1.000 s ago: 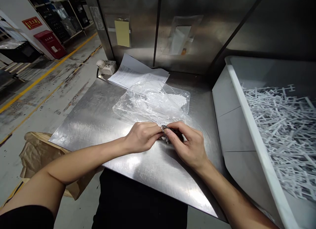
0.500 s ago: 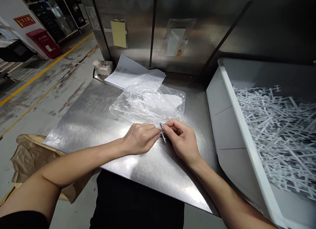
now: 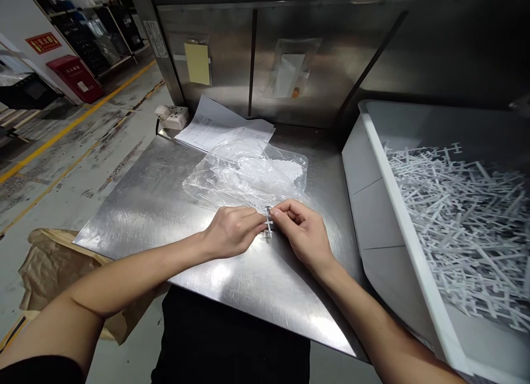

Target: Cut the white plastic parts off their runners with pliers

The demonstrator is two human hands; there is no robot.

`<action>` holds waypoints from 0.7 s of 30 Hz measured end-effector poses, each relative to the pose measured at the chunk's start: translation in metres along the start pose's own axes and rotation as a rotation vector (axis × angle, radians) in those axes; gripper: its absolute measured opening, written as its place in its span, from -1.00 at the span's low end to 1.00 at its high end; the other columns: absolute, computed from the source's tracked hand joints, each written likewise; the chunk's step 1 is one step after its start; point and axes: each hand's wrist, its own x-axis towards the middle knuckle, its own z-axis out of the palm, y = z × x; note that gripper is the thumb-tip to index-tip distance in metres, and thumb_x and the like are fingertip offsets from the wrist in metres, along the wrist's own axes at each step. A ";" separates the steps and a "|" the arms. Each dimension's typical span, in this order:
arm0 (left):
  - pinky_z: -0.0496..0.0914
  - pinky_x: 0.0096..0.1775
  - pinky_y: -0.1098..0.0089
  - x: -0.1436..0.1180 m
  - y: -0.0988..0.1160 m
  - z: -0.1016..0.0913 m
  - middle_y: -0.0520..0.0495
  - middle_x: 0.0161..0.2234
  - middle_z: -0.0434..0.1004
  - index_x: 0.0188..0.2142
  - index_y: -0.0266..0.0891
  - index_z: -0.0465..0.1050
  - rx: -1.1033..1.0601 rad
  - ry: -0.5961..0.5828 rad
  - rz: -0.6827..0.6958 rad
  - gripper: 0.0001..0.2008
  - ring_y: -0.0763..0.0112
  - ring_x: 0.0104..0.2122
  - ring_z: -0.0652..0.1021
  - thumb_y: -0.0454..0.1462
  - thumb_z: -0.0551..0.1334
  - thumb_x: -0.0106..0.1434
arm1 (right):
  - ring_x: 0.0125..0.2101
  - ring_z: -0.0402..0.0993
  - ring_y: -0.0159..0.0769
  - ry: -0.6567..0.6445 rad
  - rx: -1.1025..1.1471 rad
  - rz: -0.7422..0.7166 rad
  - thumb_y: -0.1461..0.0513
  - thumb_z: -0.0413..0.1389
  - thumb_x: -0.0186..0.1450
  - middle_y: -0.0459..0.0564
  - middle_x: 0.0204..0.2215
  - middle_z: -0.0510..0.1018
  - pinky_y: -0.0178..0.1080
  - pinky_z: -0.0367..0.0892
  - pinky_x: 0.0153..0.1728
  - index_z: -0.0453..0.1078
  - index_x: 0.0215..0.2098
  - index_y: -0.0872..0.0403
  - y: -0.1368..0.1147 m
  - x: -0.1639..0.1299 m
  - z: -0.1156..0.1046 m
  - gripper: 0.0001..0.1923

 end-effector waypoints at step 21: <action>0.42 -0.20 0.40 0.007 -0.003 -0.014 0.01 -0.38 0.60 -0.30 -0.23 0.51 -0.529 0.031 -0.389 -0.66 0.44 -0.36 0.59 -0.20 0.13 0.63 | -0.44 0.41 -0.34 -0.023 -0.155 -0.137 0.12 0.23 0.48 -0.12 -0.44 0.56 -0.25 0.25 -0.41 0.55 -0.29 0.02 0.002 -0.001 -0.010 -0.79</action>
